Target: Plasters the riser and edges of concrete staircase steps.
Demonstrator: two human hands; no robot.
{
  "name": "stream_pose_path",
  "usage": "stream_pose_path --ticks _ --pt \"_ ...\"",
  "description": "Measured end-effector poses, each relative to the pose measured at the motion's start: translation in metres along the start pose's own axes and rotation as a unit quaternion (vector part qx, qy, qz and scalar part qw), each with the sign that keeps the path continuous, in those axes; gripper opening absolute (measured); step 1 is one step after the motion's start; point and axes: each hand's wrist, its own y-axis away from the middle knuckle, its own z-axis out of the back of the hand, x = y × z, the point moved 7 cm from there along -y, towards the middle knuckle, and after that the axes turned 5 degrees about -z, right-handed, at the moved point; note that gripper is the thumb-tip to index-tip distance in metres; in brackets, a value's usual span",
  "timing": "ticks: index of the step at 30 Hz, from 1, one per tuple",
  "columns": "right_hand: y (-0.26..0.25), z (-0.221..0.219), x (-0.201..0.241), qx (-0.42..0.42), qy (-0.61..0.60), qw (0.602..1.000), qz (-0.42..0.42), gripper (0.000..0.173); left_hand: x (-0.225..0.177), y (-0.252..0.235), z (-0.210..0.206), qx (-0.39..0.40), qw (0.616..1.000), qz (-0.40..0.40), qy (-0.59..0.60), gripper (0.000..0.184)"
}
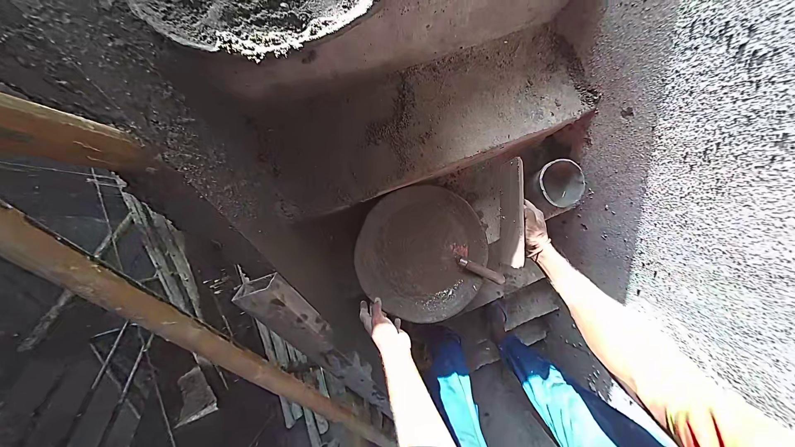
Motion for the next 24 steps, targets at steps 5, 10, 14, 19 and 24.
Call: stream_pose_path --ticks 5,10,14,19,24 --pt "0.023 -0.044 0.003 0.11 -0.304 0.936 -0.139 0.047 -0.002 -0.008 -0.008 -0.008 1.0 0.007 -0.005 0.058" --pt "0.016 -0.066 -0.011 0.133 -0.315 0.924 -0.17 0.059 -0.001 -0.018 -0.016 0.015 0.999 -0.01 0.033 0.048" --pt "0.019 -0.059 -0.017 0.085 -0.247 0.952 -0.157 0.048 -0.001 -0.011 -0.021 0.021 0.998 -0.007 0.058 0.046" --pt "0.023 -0.035 -0.019 0.061 -0.255 0.952 -0.159 0.051 0.005 0.003 -0.032 0.032 0.999 0.039 0.01 0.049" --pt "0.01 -0.013 -0.017 0.093 -0.235 0.957 -0.143 0.05 0.015 0.014 -0.06 0.066 0.997 0.041 -0.006 0.051"
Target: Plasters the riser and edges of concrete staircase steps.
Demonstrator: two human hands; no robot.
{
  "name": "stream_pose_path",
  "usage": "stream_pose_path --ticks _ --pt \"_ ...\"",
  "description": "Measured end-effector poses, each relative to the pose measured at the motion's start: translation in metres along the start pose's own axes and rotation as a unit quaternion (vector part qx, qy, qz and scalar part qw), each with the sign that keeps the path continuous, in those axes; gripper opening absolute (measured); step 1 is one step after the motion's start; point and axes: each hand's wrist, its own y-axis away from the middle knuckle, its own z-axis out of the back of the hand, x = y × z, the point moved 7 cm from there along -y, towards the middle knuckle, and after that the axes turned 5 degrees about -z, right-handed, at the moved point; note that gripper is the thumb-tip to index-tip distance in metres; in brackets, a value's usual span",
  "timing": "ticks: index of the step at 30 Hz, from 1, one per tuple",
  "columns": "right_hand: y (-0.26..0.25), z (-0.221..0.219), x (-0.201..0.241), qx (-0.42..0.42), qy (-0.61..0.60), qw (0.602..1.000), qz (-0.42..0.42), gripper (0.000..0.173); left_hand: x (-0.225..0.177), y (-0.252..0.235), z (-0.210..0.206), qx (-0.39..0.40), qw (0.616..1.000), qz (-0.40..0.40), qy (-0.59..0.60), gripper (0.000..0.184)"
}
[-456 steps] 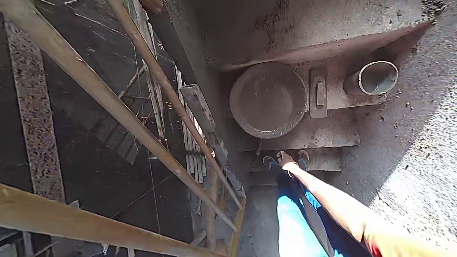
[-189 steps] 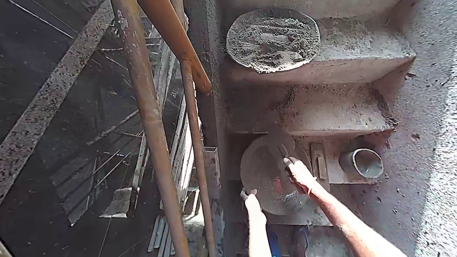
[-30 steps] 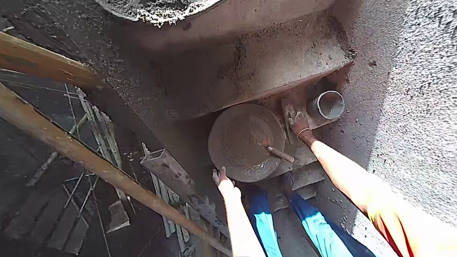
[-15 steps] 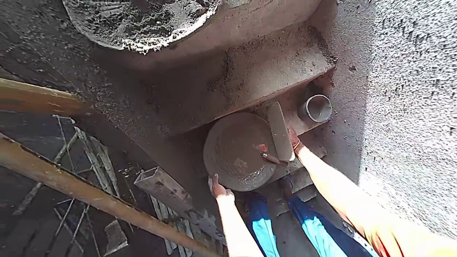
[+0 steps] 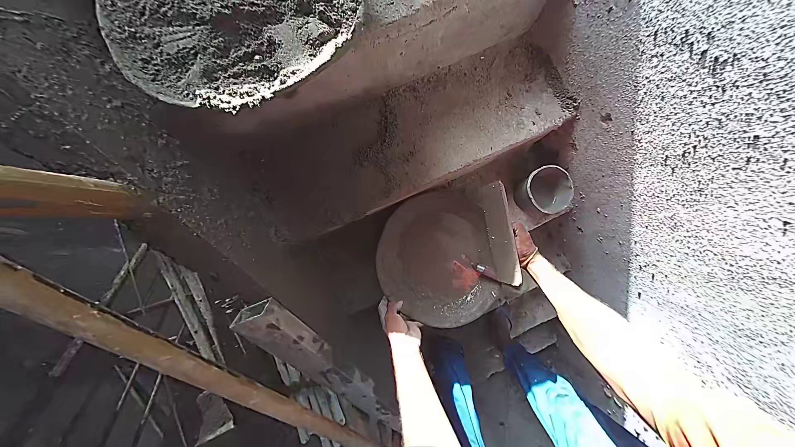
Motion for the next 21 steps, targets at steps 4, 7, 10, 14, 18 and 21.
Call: stream_pose_path --ticks 4,7,10,14,18,21 --pt "-0.016 0.015 0.016 0.039 0.054 0.997 0.043 0.039 0.012 0.007 -0.025 0.021 1.0 0.011 0.011 0.053" --pt "-0.029 0.022 0.016 0.065 0.084 0.993 0.05 0.038 0.023 0.01 -0.034 0.027 0.999 0.012 0.028 0.057" --pt "-0.029 0.019 0.021 0.06 0.103 0.992 0.039 0.038 0.032 0.009 -0.036 0.025 0.999 0.013 0.034 0.058" --pt "-0.022 0.022 0.032 0.046 0.183 0.981 0.046 0.036 0.047 0.009 -0.037 0.029 0.999 0.024 0.014 0.064" --pt "0.005 0.019 0.051 -0.031 0.366 0.921 0.127 0.038 0.05 0.007 -0.031 0.017 0.999 0.038 -0.008 0.066" --pt "0.034 0.005 0.046 -0.041 0.352 0.919 0.172 0.042 0.052 0.01 -0.025 0.007 0.997 0.055 -0.06 0.069"
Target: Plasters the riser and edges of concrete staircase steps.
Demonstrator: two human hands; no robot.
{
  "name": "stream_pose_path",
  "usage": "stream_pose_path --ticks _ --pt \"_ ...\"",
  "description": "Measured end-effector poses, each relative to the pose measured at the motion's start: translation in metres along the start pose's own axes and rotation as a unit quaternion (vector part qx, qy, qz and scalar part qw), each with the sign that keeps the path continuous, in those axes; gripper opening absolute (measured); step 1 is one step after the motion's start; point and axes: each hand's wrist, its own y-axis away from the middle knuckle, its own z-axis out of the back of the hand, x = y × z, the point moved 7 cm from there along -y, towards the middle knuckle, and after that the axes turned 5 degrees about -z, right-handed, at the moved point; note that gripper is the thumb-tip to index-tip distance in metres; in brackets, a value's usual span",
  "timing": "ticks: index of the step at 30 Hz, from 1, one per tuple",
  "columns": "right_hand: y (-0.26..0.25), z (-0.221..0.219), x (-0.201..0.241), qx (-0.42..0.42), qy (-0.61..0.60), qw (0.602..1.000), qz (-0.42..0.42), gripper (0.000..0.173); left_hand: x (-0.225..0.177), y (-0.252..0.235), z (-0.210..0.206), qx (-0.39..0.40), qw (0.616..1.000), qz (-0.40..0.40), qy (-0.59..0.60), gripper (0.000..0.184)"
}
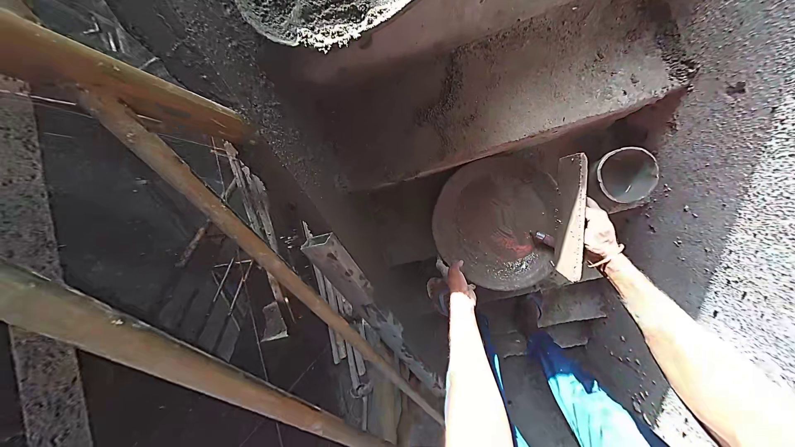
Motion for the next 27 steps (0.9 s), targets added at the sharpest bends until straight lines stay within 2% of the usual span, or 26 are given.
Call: stream_pose_path --ticks 3,4,6,9,10,12,14,16,20,24,27 --pt "0.027 -0.033 -0.004 0.029 -0.093 0.994 -0.046 0.041 -0.007 0.0 0.011 -0.015 0.999 -0.014 -0.042 0.074" --pt "0.036 -0.047 -0.006 0.045 -0.127 0.989 -0.062 0.042 -0.02 0.004 0.017 -0.029 0.997 -0.05 -0.05 0.074" --pt "0.057 -0.08 0.001 0.083 -0.202 0.972 -0.089 0.041 -0.069 0.027 0.036 -0.067 0.982 -0.174 -0.023 0.069" --pt "0.094 -0.134 0.031 0.132 -0.32 0.925 -0.155 0.03 -0.144 0.072 0.079 -0.15 0.911 -0.376 0.073 0.056" --pt "0.101 -0.155 0.039 0.156 -0.329 0.918 -0.156 0.03 -0.159 0.081 0.096 -0.188 0.879 -0.429 0.086 0.05" --pt "0.113 -0.201 0.052 0.225 -0.265 0.931 -0.114 0.038 -0.173 0.091 0.131 -0.238 0.831 -0.494 0.09 0.044" --pt "0.117 -0.256 0.056 0.279 -0.199 0.934 -0.1 0.039 -0.173 0.092 0.161 -0.277 0.812 -0.508 0.071 0.041" --pt "0.121 -0.308 0.045 0.299 -0.164 0.936 -0.091 0.048 -0.171 0.088 0.174 -0.297 0.81 -0.505 0.033 0.04" --pt "0.132 -0.387 0.037 0.317 -0.074 0.944 -0.06 0.052 -0.178 0.076 0.167 -0.247 0.825 -0.505 -0.052 0.041" --pt "0.134 -0.426 0.046 0.33 -0.025 0.942 -0.056 0.054 -0.173 0.051 0.17 -0.216 0.872 -0.437 -0.041 0.047" --pt "0.128 -0.444 0.047 0.341 -0.014 0.938 -0.06 0.054 -0.176 0.042 0.174 -0.221 0.879 -0.42 -0.04 0.05"
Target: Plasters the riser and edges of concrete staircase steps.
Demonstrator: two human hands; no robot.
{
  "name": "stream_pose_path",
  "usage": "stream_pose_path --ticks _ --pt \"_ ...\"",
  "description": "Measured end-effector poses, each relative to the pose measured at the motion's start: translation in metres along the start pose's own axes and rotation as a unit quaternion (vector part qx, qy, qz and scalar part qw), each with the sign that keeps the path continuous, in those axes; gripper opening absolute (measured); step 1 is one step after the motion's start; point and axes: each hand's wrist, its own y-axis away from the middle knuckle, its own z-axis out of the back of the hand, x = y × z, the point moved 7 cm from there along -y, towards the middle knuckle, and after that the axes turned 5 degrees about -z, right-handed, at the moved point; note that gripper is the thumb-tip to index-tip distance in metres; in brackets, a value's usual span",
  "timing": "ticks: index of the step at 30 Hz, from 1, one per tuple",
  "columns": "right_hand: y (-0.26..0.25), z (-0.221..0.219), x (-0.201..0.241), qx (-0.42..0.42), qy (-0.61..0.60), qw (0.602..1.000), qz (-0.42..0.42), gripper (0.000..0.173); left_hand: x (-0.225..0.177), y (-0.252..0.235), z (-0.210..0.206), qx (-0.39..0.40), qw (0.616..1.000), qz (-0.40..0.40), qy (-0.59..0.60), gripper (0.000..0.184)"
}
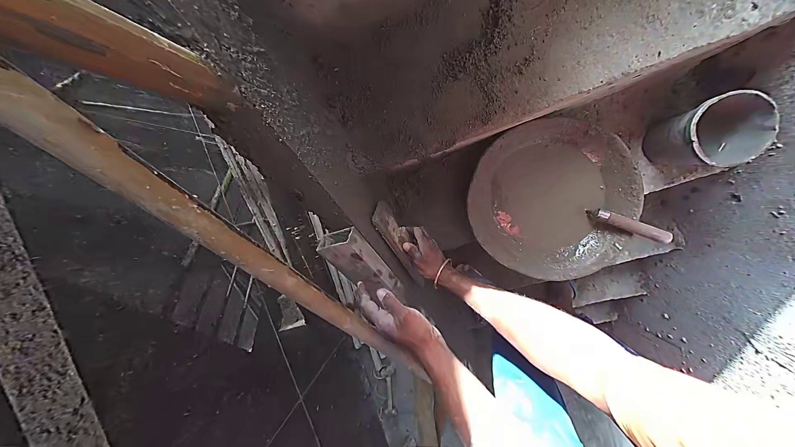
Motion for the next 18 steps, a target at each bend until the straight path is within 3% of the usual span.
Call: stream_pose_path --ticks 8,11,15,18 --pt "-0.019 -0.014 -0.029 0.014 0.05 0.995 -0.082 0.058 0.008 -0.017 -0.004 -0.016 1.0 0.015 0.019 0.048" --pt "-0.006 -0.016 -0.038 0.036 0.024 0.997 -0.062 0.056 0.007 -0.022 -0.004 -0.018 1.0 0.013 0.013 0.048" --pt "0.01 -0.004 0.024 -0.008 -0.022 0.996 0.084 0.053 0.004 -0.025 -0.006 -0.021 1.0 0.022 0.004 0.048" --pt "-0.001 0.004 0.066 -0.062 -0.034 0.99 0.121 0.052 0.004 -0.026 -0.006 -0.025 1.0 0.018 -0.004 0.048"
